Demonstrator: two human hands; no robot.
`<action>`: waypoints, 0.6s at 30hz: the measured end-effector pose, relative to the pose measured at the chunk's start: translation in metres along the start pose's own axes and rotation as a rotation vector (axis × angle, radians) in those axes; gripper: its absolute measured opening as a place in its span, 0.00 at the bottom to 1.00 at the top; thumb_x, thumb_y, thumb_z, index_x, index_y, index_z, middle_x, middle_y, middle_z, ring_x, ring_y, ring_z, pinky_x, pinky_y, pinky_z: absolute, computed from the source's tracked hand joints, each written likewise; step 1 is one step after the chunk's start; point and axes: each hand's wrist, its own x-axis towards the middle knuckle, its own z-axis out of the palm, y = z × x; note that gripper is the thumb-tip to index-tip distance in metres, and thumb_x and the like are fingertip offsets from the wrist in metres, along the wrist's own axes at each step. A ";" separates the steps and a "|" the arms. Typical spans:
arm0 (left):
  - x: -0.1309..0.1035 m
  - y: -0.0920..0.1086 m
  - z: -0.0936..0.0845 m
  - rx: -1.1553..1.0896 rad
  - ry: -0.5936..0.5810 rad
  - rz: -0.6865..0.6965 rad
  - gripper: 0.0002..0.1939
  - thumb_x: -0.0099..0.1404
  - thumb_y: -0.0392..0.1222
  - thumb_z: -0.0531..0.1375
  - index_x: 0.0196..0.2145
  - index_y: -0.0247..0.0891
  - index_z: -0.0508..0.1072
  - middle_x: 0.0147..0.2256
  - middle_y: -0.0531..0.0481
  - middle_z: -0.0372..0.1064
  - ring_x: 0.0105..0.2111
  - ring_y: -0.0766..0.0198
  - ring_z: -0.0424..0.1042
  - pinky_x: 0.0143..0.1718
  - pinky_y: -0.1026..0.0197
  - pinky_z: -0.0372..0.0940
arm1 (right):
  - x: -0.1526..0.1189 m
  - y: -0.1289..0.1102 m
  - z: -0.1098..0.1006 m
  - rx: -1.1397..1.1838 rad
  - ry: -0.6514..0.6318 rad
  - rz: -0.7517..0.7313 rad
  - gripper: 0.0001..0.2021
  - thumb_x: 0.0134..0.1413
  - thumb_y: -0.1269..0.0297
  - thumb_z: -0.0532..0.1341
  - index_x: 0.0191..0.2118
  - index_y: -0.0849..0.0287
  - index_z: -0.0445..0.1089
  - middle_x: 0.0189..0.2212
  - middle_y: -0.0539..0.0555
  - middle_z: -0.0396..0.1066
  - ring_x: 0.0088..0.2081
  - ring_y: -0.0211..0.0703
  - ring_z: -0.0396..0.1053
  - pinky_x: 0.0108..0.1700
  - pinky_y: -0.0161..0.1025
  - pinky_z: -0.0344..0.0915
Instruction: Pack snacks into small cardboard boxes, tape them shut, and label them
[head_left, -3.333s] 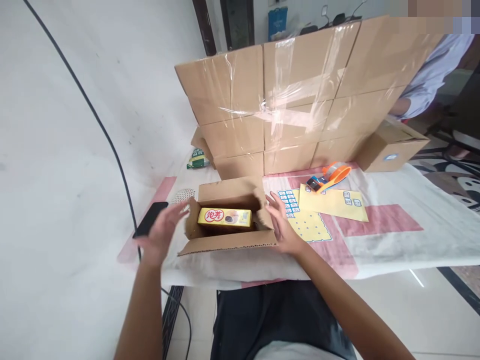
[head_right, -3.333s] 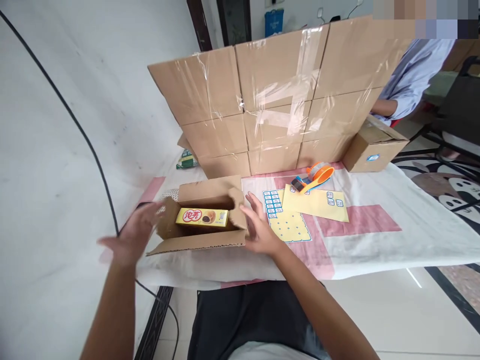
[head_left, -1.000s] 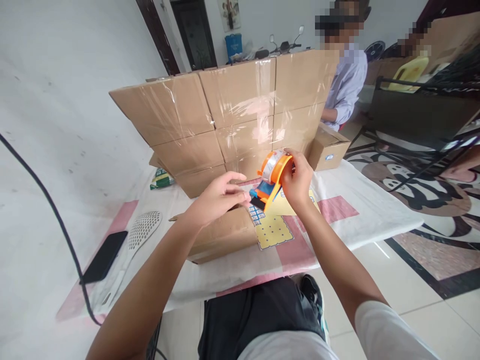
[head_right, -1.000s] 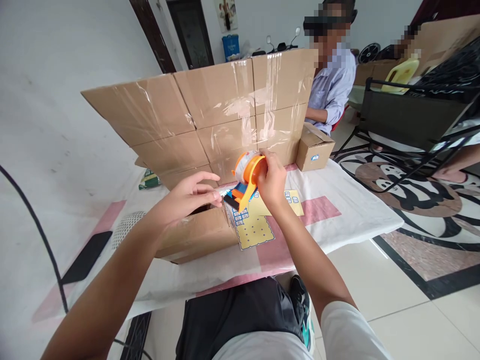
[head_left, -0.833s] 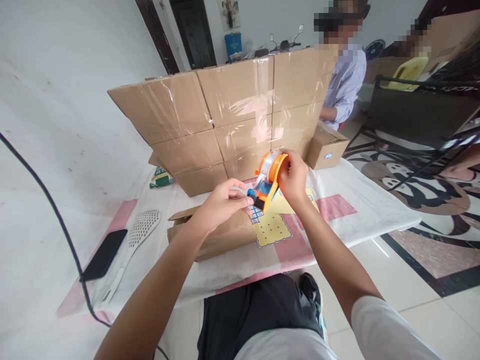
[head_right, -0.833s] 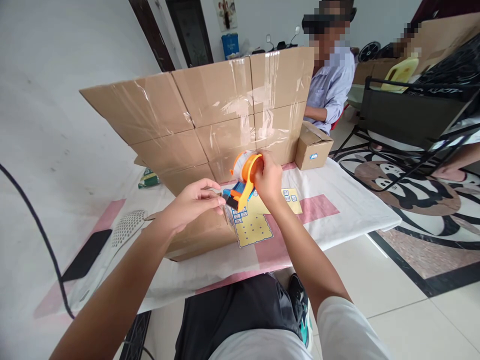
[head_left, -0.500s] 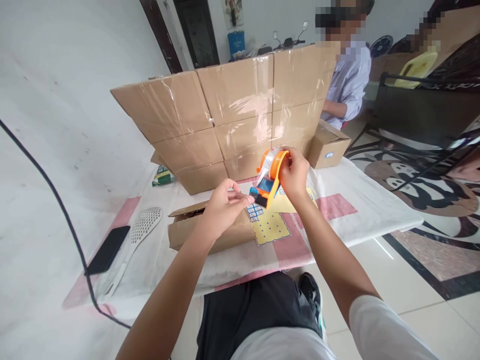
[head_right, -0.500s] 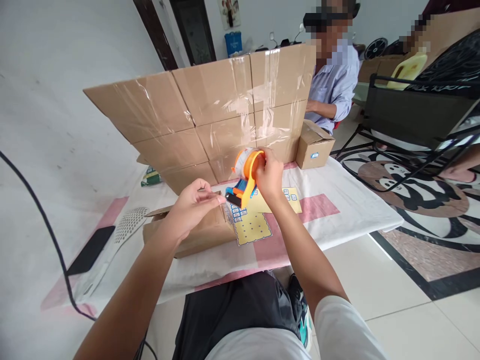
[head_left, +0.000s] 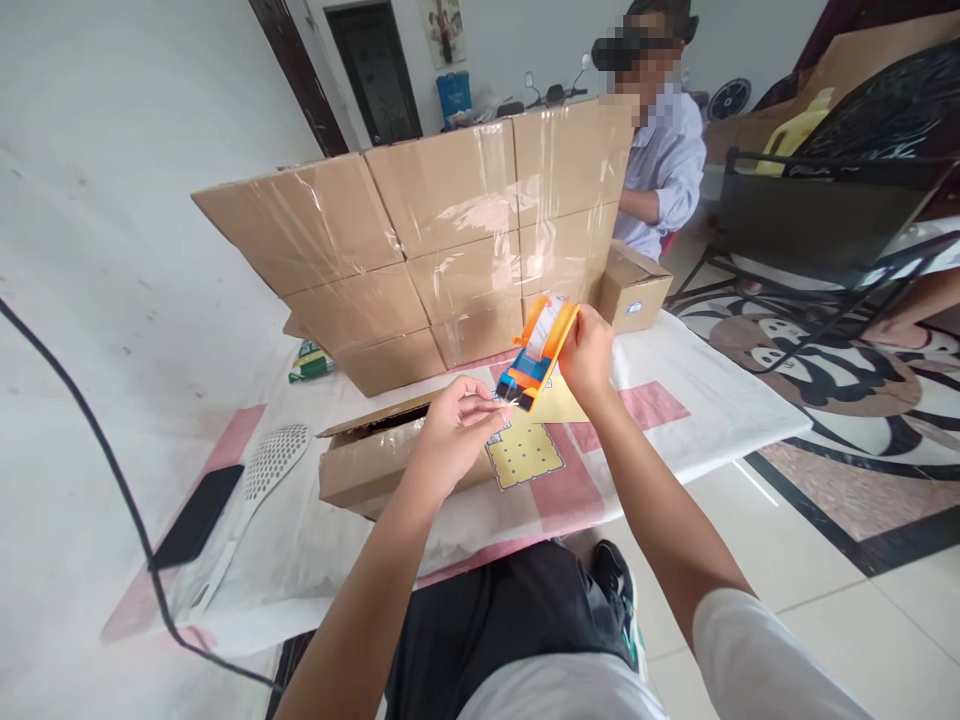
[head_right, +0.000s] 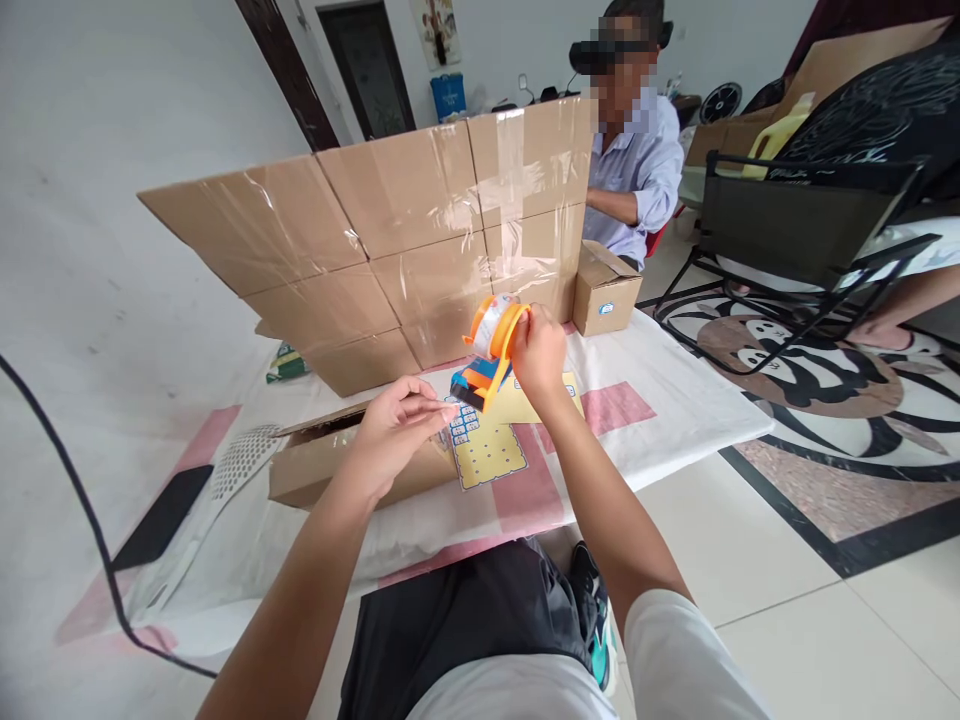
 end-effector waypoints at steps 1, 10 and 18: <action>0.000 0.000 0.002 -0.004 0.001 0.015 0.20 0.55 0.46 0.72 0.34 0.41 0.64 0.35 0.49 0.80 0.43 0.55 0.81 0.44 0.57 0.71 | -0.001 0.002 0.000 0.008 -0.011 0.031 0.17 0.69 0.60 0.51 0.26 0.53 0.55 0.21 0.48 0.61 0.24 0.41 0.60 0.32 0.40 0.59; -0.002 -0.004 0.011 0.009 -0.011 0.071 0.16 0.57 0.44 0.69 0.32 0.40 0.64 0.33 0.52 0.76 0.34 0.59 0.80 0.39 0.60 0.70 | -0.008 0.017 0.002 0.090 -0.073 0.180 0.16 0.68 0.56 0.48 0.28 0.55 0.59 0.23 0.50 0.65 0.25 0.40 0.60 0.30 0.38 0.52; -0.008 -0.014 0.016 0.050 -0.023 0.030 0.16 0.61 0.43 0.66 0.45 0.42 0.68 0.36 0.50 0.79 0.35 0.58 0.80 0.41 0.57 0.70 | -0.009 0.015 -0.004 0.154 -0.124 0.268 0.16 0.65 0.57 0.50 0.26 0.55 0.59 0.22 0.49 0.64 0.25 0.39 0.58 0.29 0.37 0.51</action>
